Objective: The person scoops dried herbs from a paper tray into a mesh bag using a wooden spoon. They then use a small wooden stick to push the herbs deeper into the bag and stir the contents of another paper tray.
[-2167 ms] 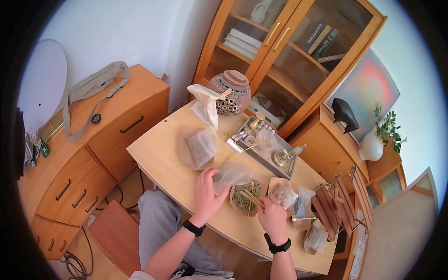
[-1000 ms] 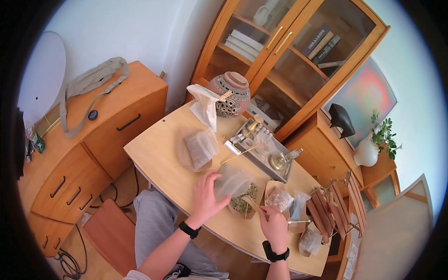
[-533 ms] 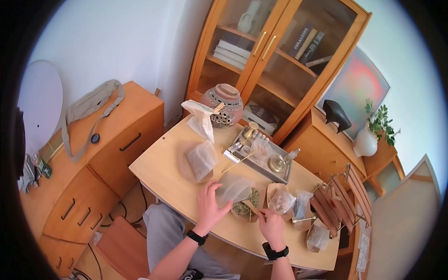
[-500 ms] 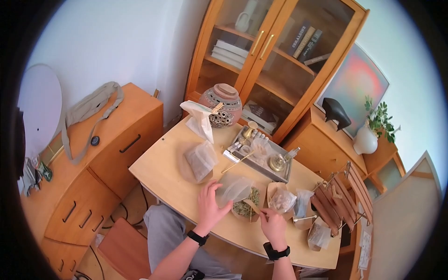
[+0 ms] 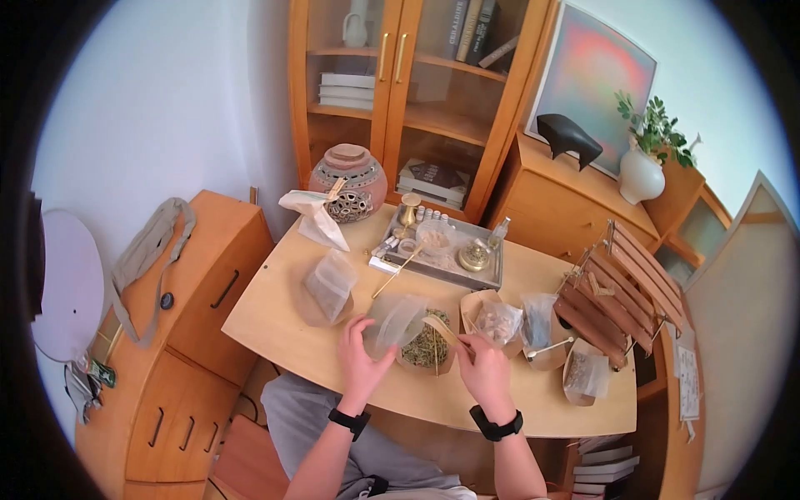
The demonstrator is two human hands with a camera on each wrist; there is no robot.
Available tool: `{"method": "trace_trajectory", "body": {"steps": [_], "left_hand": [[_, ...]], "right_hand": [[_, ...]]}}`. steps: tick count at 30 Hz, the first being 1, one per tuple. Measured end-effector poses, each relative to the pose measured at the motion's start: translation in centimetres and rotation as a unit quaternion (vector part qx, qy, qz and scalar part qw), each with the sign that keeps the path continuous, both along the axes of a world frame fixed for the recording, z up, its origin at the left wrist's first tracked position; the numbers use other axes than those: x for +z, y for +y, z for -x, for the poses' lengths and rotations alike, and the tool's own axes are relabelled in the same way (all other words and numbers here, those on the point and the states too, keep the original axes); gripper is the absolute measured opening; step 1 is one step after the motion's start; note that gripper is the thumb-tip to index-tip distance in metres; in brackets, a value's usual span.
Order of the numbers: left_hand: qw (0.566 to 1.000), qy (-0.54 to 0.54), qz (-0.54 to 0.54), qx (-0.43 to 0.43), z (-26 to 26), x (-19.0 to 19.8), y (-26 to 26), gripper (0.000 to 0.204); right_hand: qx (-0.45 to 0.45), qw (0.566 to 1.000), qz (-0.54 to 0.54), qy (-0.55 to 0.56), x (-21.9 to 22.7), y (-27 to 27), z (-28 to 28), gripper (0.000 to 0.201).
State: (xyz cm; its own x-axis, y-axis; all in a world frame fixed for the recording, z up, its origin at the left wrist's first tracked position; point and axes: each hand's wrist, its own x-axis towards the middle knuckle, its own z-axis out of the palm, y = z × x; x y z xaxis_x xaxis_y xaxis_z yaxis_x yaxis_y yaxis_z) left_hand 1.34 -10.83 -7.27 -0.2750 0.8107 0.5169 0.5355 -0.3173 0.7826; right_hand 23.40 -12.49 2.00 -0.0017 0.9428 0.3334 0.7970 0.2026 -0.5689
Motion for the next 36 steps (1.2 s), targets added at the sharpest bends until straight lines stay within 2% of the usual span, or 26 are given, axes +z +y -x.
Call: {"method": "trace_trajectory", "body": {"steps": [3, 6, 8, 9, 11, 12, 14, 21, 30, 36], "left_hand": [[1.000, 0.001, -0.003, -0.009, -0.2, -0.3, 0.1, 0.064], [1.000, -0.005, 0.001, -0.021, -0.2, -0.4, 0.2, 0.064], [1.000, -0.003, 0.012, -0.028, -0.1, -0.3, 0.1, 0.064], [1.000, 0.003, 0.013, -0.025, 0.0, -0.3, 0.2, 0.064], [0.999, 0.009, 0.020, -0.027, 0.0, -0.3, 0.0, 0.064], [0.999, 0.009, 0.027, -0.025, 0.0, -0.1, 0.0, 0.064], [0.999, 0.003, 0.043, -0.028, 0.0, 0.2, -0.2, 0.064], [0.998, 0.005, 0.062, -0.030, -0.3, 0.6, -0.6, 0.061], [0.995, -0.023, 0.083, -0.042, -0.2, 0.6, -0.7, 0.057], [0.996, 0.002, 0.077, -0.046, -0.6, 1.0, -0.3, 0.055]], "right_hand": [[-0.021, 0.999, -0.009, 0.042, -0.5, -1.7, -1.2, 0.015], [-0.042, 0.996, 0.051, 0.053, -1.8, -3.2, -1.8, 0.016], [-0.019, 0.985, 0.041, 0.165, -3.7, -3.4, -2.4, 0.017], [-0.026, 0.984, 0.041, 0.169, -4.7, -3.5, -2.7, 0.017], [-0.019, 0.962, 0.062, 0.265, -6.6, -3.9, -3.5, 0.018], [-0.025, 0.962, 0.063, 0.266, -7.4, -4.0, -3.8, 0.018], [-0.024, 0.932, 0.087, 0.352, -8.4, -4.4, -4.0, 0.018], [-0.033, 0.915, 0.075, 0.394, -8.6, -4.7, -4.1, 0.019], [-0.050, 0.946, 0.050, 0.318, -7.5, -4.6, -3.5, 0.019], [-0.062, 0.939, 0.045, 0.336, -7.5, -4.5, -3.4, 0.017]]}}
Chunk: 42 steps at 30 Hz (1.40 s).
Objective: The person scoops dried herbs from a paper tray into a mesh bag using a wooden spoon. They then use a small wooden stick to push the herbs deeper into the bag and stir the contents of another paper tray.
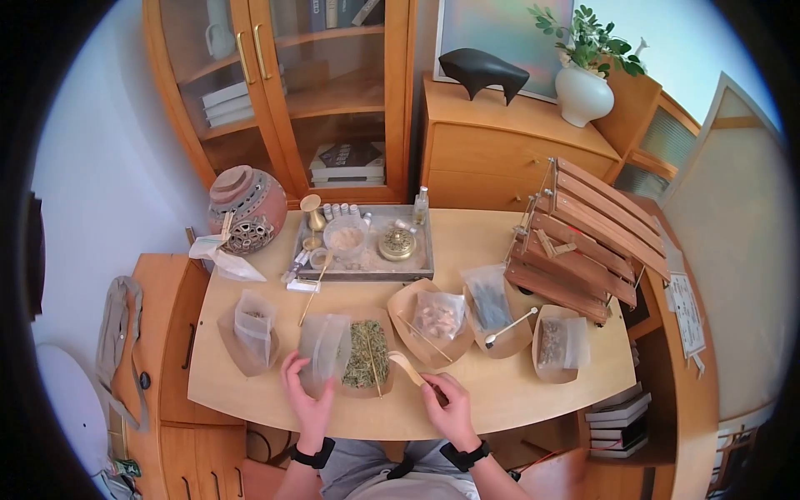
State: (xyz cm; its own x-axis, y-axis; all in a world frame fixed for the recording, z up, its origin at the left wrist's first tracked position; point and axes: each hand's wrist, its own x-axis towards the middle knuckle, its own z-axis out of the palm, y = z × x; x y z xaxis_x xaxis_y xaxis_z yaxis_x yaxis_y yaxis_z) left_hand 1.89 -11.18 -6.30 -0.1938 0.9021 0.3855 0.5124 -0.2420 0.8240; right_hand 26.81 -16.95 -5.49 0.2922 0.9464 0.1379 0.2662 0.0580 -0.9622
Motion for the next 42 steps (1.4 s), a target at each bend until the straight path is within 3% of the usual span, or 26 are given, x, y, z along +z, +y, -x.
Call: {"method": "trace_trajectory", "body": {"steps": [4, 7, 9, 10, 13, 19, 23, 29, 42], "left_hand": [[1.000, 0.015, 0.015, 0.004, 0.1, 0.5, -0.2, 0.055], [1.000, 0.002, 0.023, -0.002, 0.3, 0.5, -0.1, 0.055], [1.000, 0.002, 0.021, 0.002, 0.0, 0.6, -0.2, 0.055], [1.000, 0.003, 0.022, 0.001, 0.1, 0.6, -0.2, 0.055], [1.000, -0.007, 0.023, -0.005, 0.1, 0.4, -0.1, 0.055], [1.000, -0.002, 0.010, -0.025, 0.2, 0.2, -0.2, 0.057], [0.999, -0.005, 0.024, -0.031, 0.1, 0.4, -0.1, 0.057], [1.000, 0.005, 0.008, -0.016, 0.3, -0.5, -0.1, 0.054], [1.000, 0.004, 0.009, -0.024, 0.3, -0.2, -0.1, 0.050]], "right_hand": [[-0.021, 1.000, -0.009, -0.011, -0.1, 0.1, 0.5, 0.016], [-0.028, 0.996, -0.023, -0.086, 0.5, 0.3, 1.0, 0.017], [-0.026, 0.977, 0.005, -0.211, 2.6, 0.0, 0.9, 0.015], [-0.027, 0.966, 0.048, -0.253, 3.8, -0.1, 0.8, 0.014], [-0.014, 0.939, 0.041, -0.340, 6.0, 0.0, 0.8, 0.016], [0.003, 0.902, 0.107, -0.419, 8.2, 1.1, 2.8, 0.013], [-0.010, 0.902, 0.115, -0.416, 5.9, 1.8, 3.6, 0.015], [-0.009, 0.940, 0.075, -0.334, 4.4, 1.8, 3.2, 0.015], [-0.024, 0.964, 0.020, -0.265, 4.1, 1.4, 2.2, 0.014]]}}
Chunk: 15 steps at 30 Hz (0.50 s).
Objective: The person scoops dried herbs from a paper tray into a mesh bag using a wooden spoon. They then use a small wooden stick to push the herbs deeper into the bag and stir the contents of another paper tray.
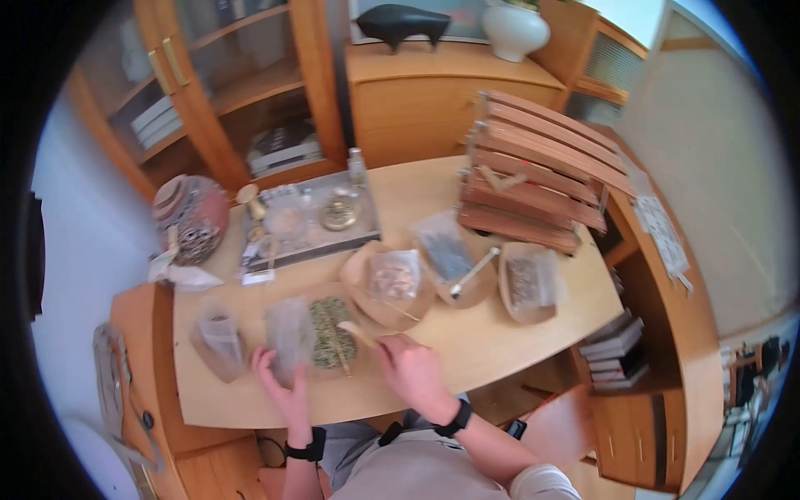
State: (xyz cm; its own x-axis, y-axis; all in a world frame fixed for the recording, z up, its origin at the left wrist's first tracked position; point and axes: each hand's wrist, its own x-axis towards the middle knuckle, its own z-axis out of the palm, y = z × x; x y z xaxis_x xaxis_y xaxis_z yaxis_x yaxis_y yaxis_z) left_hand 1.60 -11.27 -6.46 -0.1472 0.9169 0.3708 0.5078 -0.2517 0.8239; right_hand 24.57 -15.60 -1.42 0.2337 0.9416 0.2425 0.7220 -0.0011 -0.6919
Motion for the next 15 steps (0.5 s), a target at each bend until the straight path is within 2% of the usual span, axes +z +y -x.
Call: {"method": "trace_trajectory", "body": {"steps": [1, 5, 10, 12, 15], "left_hand": [[1.000, 0.008, -0.006, 0.020, 0.1, 0.1, -0.1, 0.050], [1.000, -0.003, 0.004, 0.004, 0.0, 0.3, 0.0, 0.048], [1.000, 0.002, 0.010, 0.006, -0.3, 0.7, -0.2, 0.044], [1.000, 0.007, 0.004, 0.005, -0.4, 0.8, -0.2, 0.044], [1.000, 0.006, -0.007, 0.009, -0.2, 0.3, -0.1, 0.049]], "right_hand": [[-0.007, 1.000, -0.002, -0.004, 0.4, 0.0, -0.3, 0.013], [-0.012, 0.999, 0.017, 0.028, 2.0, 0.2, -0.2, 0.013], [0.040, 0.998, -0.014, 0.046, 3.3, 1.2, 1.7, 0.014], [0.073, 0.995, -0.016, -0.073, 2.6, 1.7, 2.4, 0.016], [0.044, 0.998, -0.044, -0.020, 2.9, 1.7, 2.4, 0.015]]}}
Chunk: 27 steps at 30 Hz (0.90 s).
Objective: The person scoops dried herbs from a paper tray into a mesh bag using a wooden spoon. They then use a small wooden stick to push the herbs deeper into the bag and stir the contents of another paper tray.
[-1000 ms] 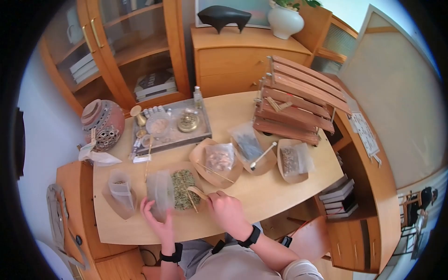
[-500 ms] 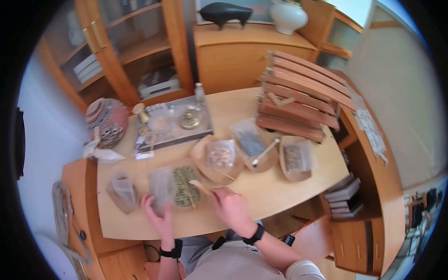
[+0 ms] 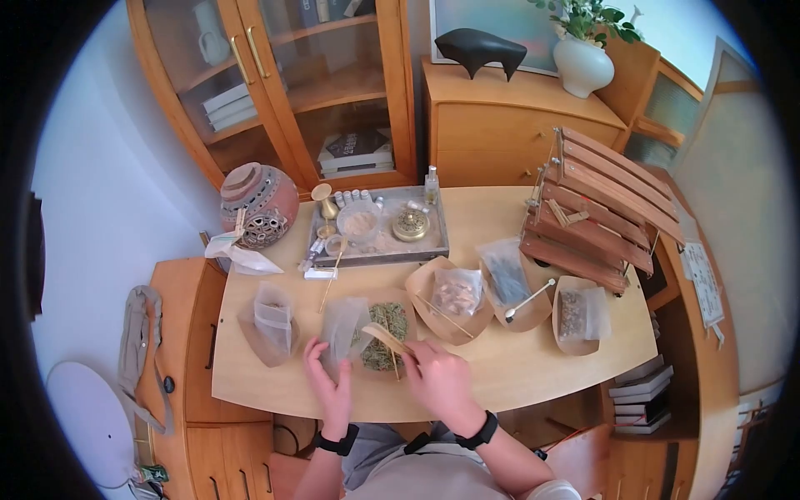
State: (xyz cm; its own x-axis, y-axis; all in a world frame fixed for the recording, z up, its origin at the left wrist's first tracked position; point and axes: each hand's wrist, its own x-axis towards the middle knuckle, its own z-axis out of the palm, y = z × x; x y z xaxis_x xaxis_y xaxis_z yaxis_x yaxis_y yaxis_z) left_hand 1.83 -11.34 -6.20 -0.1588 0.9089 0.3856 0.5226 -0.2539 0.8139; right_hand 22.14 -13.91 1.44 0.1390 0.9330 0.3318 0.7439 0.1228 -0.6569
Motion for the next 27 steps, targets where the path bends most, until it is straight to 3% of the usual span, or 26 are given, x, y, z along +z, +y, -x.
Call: {"method": "trace_trajectory", "body": {"steps": [4, 6, 12, 19, 27], "left_hand": [[1.000, -0.015, 0.001, -0.004, 0.1, -0.1, 0.0, 0.050], [1.000, -0.011, -0.001, -0.001, 0.0, 0.0, 0.0, 0.050], [1.000, -0.003, -0.010, 0.002, 0.1, -0.2, 0.0, 0.050], [1.000, 0.007, -0.025, 0.008, 0.1, -0.1, 0.1, 0.049], [0.999, 0.014, -0.029, 0.012, 0.2, -0.6, 0.3, 0.050]], "right_hand": [[-0.025, 0.999, 0.013, -0.020, 0.0, -1.1, -2.3, 0.015], [-0.058, 0.993, 0.053, -0.089, -0.4, -1.2, -3.2, 0.012], [-0.054, 0.980, 0.089, -0.167, -2.2, 0.9, -2.5, 0.016], [-0.013, 0.990, 0.062, -0.127, -2.9, 1.7, -1.8, 0.016], [-0.051, 0.997, 0.059, -0.022, -3.2, 1.0, -2.7, 0.016]]}}
